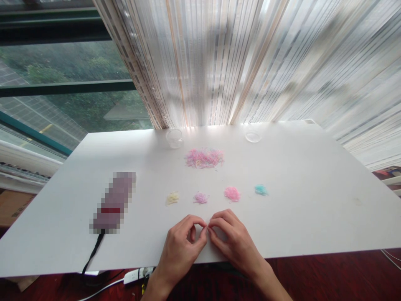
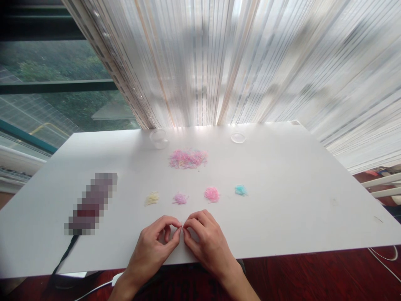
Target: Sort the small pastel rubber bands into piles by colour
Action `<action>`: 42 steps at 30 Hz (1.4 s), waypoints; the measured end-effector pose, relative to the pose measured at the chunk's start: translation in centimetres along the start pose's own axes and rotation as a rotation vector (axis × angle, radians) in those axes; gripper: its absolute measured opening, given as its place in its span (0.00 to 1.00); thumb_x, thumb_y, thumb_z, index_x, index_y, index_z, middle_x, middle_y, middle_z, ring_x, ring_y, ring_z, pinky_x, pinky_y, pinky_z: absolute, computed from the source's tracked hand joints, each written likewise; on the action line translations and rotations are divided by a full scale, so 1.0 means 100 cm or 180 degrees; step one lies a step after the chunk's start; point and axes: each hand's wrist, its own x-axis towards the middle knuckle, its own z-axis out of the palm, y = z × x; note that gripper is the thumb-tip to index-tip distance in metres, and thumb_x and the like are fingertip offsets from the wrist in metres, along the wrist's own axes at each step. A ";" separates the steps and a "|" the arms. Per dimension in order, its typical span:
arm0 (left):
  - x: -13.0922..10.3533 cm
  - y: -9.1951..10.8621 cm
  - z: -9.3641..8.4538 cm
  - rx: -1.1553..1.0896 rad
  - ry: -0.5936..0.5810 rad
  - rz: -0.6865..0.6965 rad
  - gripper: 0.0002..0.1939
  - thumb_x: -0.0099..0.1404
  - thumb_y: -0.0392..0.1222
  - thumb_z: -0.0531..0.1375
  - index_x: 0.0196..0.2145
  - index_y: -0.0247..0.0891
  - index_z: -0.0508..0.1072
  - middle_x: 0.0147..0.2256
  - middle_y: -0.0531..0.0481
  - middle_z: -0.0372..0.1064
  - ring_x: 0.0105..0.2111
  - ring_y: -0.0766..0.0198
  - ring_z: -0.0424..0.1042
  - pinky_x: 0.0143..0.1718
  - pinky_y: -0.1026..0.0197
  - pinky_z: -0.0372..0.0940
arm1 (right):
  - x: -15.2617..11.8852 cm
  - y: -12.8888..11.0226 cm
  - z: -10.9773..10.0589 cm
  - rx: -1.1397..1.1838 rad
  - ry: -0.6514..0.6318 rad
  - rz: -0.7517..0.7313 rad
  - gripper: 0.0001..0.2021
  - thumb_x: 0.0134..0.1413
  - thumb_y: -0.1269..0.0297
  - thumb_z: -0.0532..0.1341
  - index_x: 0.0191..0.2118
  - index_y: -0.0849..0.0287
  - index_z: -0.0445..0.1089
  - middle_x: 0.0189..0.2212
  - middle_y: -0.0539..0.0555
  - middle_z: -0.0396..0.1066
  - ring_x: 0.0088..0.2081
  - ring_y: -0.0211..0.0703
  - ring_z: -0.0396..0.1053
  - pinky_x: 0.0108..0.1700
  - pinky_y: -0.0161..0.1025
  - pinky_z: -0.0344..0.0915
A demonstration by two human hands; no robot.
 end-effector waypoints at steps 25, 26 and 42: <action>0.005 0.000 -0.011 -0.2290 0.0718 -0.1351 0.19 0.59 0.55 0.72 0.36 0.34 0.82 0.25 0.47 0.79 0.18 0.70 0.66 0.24 0.64 0.71 | 0.003 -0.001 -0.003 0.0234 0.0354 0.0125 0.07 0.63 0.74 0.61 0.41 0.54 0.72 0.37 0.54 0.73 0.39 0.45 0.74 0.42 0.41 0.75; 0.005 -0.001 -0.011 -0.2391 0.0753 -0.1357 0.19 0.59 0.55 0.72 0.36 0.34 0.82 0.24 0.48 0.78 0.18 0.70 0.66 0.26 0.64 0.71 | 0.003 -0.002 -0.004 0.0240 0.0366 0.0119 0.07 0.64 0.74 0.61 0.41 0.53 0.72 0.37 0.54 0.73 0.39 0.45 0.74 0.42 0.41 0.75; 0.023 -0.038 -0.070 0.0878 0.1625 -0.0325 0.13 0.67 0.52 0.65 0.36 0.41 0.83 0.23 0.55 0.72 0.21 0.66 0.65 0.29 0.63 0.66 | 0.004 -0.001 -0.003 0.0292 0.0523 0.0180 0.06 0.63 0.74 0.61 0.39 0.54 0.72 0.36 0.53 0.74 0.35 0.41 0.73 0.39 0.37 0.73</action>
